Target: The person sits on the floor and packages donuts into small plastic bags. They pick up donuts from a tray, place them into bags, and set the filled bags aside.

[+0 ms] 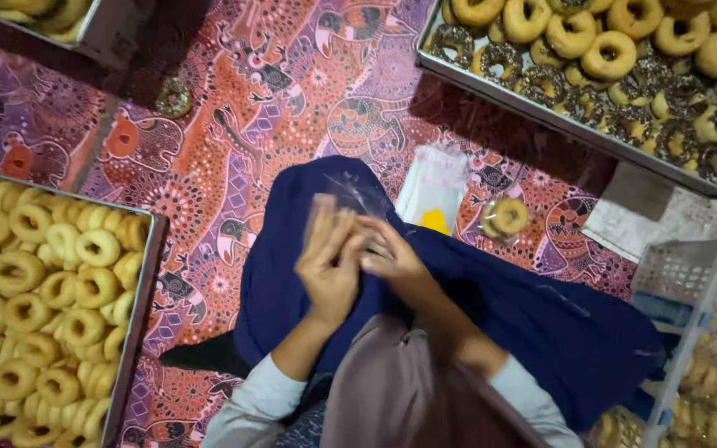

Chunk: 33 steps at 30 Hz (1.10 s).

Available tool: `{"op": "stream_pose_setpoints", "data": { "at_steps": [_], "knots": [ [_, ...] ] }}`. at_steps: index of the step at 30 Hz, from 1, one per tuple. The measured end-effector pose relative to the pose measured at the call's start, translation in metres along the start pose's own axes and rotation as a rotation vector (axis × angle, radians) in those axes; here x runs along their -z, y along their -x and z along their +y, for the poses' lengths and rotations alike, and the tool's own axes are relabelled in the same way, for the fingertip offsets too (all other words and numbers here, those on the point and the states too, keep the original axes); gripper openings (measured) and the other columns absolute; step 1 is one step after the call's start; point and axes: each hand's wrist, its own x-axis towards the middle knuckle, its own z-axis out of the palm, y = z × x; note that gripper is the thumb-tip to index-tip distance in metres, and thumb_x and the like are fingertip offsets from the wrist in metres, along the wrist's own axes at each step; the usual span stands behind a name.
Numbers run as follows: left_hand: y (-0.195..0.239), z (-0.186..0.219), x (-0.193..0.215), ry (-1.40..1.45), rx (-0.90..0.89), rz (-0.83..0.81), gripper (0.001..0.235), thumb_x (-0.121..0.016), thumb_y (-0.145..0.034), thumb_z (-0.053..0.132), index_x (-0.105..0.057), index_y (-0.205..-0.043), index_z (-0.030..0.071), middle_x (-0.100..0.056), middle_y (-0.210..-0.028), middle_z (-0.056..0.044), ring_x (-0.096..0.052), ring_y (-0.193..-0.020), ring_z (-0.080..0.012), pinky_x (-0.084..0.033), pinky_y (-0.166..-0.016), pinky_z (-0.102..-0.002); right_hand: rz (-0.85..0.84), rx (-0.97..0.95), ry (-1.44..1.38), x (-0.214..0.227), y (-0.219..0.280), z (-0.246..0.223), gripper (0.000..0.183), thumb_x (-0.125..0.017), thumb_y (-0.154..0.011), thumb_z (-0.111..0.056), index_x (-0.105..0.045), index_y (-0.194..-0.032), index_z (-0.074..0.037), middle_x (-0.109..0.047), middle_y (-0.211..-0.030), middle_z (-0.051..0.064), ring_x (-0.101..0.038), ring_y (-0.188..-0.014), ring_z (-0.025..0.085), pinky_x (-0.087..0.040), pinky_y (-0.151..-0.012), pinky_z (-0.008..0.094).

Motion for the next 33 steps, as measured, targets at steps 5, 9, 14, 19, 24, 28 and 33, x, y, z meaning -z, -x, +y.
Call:
{"op": "stream_pose_setpoints", "data": {
  "at_steps": [5,9,14,19,24,28,33],
  "knots": [
    [0.001,-0.081,0.015,0.5,0.723,0.086,0.054,-0.046,-0.109,0.039,-0.062,-0.132,-0.007,-0.064,-0.126,-0.018,-0.06,-0.116,-0.0275,-0.046,-0.1,-0.04,-0.152,0.078,0.125,0.004,-0.041,0.044,0.039,-0.049,-0.11,-0.021,-0.055,-0.143,-0.001,-0.065,-0.132,0.012,-0.063,-0.122,0.016,-0.049,-0.103,0.032],
    [0.045,-0.129,0.033,0.564,1.018,0.117,0.041,-0.055,-0.104,0.032,-0.065,-0.128,0.001,-0.067,-0.114,-0.007,-0.06,-0.098,-0.0156,-0.05,-0.085,-0.03,-0.034,0.084,0.275,0.015,-0.033,0.048,0.036,-0.054,-0.105,-0.024,-0.064,-0.132,-0.002,-0.074,-0.118,0.007,-0.069,-0.104,0.012,-0.056,-0.087,0.028],
    [0.061,-0.126,0.043,0.749,1.184,-0.036,0.032,-0.059,-0.106,0.024,-0.071,-0.106,-0.006,-0.073,-0.092,-0.01,-0.066,-0.082,-0.017,-0.052,-0.074,-0.029,0.15,-0.015,0.364,0.002,-0.034,0.05,0.028,-0.065,-0.098,-0.025,-0.076,-0.114,-0.005,-0.079,-0.1,0.003,-0.07,-0.079,0.012,-0.053,-0.064,0.026],
    [0.016,-0.074,0.039,0.391,0.701,-0.082,0.016,-0.065,-0.102,0.009,-0.074,-0.103,-0.004,-0.073,-0.099,-0.009,-0.067,-0.09,-0.0137,-0.054,-0.082,-0.025,0.16,0.222,0.438,-0.016,-0.046,0.008,0.019,-0.071,-0.099,-0.019,-0.076,-0.102,-0.001,-0.073,-0.091,0.004,-0.064,-0.079,0.009,-0.05,-0.068,0.026],
    [-0.002,-0.036,0.035,0.357,0.338,0.051,0.018,-0.056,-0.109,0.011,-0.066,-0.104,-0.003,-0.056,-0.103,-0.006,-0.053,-0.075,-0.0086,-0.045,-0.068,-0.024,0.293,0.64,0.701,-0.031,-0.031,-0.037,0.01,-0.067,-0.097,-0.008,-0.067,-0.091,0.001,-0.061,-0.082,0.007,-0.055,-0.07,0.012,-0.045,-0.063,0.029],
    [0.01,-0.039,0.013,0.409,0.333,0.111,0.015,-0.056,-0.105,0.009,-0.058,-0.093,0.0,-0.054,-0.098,-0.004,-0.055,-0.068,-0.0064,-0.045,-0.061,-0.025,0.401,0.692,0.721,-0.036,-0.018,-0.034,0.014,-0.069,-0.095,-0.005,-0.065,-0.082,0.0,-0.056,-0.077,0.009,-0.054,-0.064,0.017,-0.043,-0.059,0.031],
    [0.061,-0.054,0.024,0.037,0.49,-0.033,0.017,-0.063,-0.1,0.004,-0.059,-0.085,-0.002,-0.056,-0.089,-0.006,-0.055,-0.061,-0.0085,-0.044,-0.051,-0.026,0.38,0.574,0.728,-0.018,-0.003,0.038,0.014,-0.07,-0.09,-0.004,-0.063,-0.079,-0.001,-0.055,-0.074,0.009,-0.054,-0.059,0.019,-0.043,-0.056,0.033]
  ]
}}
